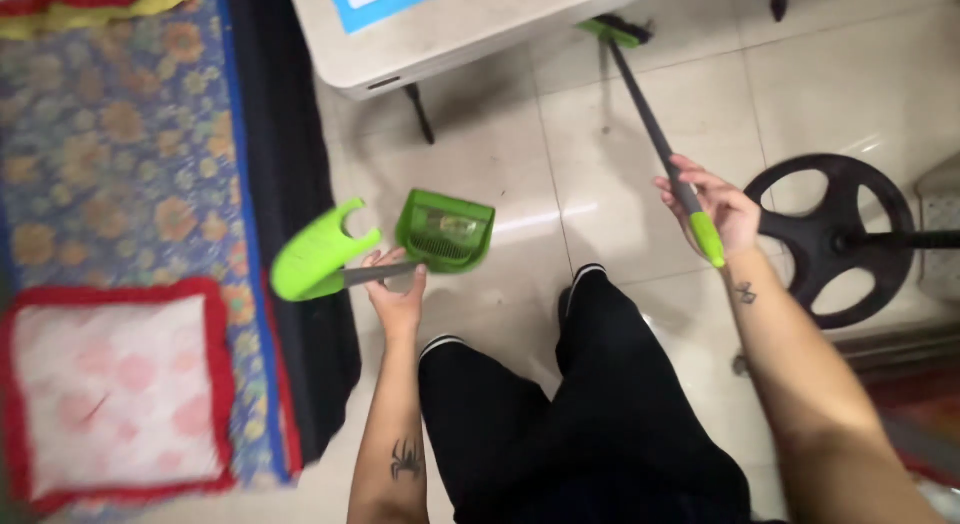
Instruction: Sweep the floor using a broom and dustpan, and organize objects on a desk.
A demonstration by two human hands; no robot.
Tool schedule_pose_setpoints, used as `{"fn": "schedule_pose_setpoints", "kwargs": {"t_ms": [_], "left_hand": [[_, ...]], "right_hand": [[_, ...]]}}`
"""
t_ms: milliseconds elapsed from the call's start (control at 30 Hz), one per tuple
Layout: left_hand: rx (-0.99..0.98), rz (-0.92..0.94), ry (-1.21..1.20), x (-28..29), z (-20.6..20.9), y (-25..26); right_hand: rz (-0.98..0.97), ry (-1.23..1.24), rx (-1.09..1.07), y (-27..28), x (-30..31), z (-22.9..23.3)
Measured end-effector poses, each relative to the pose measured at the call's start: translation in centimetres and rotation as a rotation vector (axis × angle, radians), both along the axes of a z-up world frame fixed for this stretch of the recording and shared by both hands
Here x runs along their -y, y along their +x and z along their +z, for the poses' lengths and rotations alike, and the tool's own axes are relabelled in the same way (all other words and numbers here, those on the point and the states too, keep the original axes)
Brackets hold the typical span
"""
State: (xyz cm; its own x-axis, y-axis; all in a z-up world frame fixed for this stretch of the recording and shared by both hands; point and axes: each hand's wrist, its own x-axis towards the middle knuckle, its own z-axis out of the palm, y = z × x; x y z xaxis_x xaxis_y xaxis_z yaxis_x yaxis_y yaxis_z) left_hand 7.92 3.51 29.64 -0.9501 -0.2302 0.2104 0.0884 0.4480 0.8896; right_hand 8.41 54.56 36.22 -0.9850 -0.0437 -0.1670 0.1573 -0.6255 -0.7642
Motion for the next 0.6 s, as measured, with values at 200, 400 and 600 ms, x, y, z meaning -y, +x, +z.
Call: {"fn": "schedule_pose_setpoints", "kwargs": {"t_ms": [200, 400, 600], "left_hand": [[0.015, 0.022, 0.140, -0.6, 16.3, 1.2], [-0.040, -0.042, -0.012, -3.3, 34.3, -2.4], [0.148, -0.296, -0.402, -4.3, 39.7, -3.3]], "right_hand": [[-0.125, 0.680, 0.680, -1.7, -2.0, 1.1], [0.882, 1.889, 0.573, 2.1, -7.3, -1.0], [1.419, 1.729, 0.606, 12.5, -2.7, -3.1]]}}
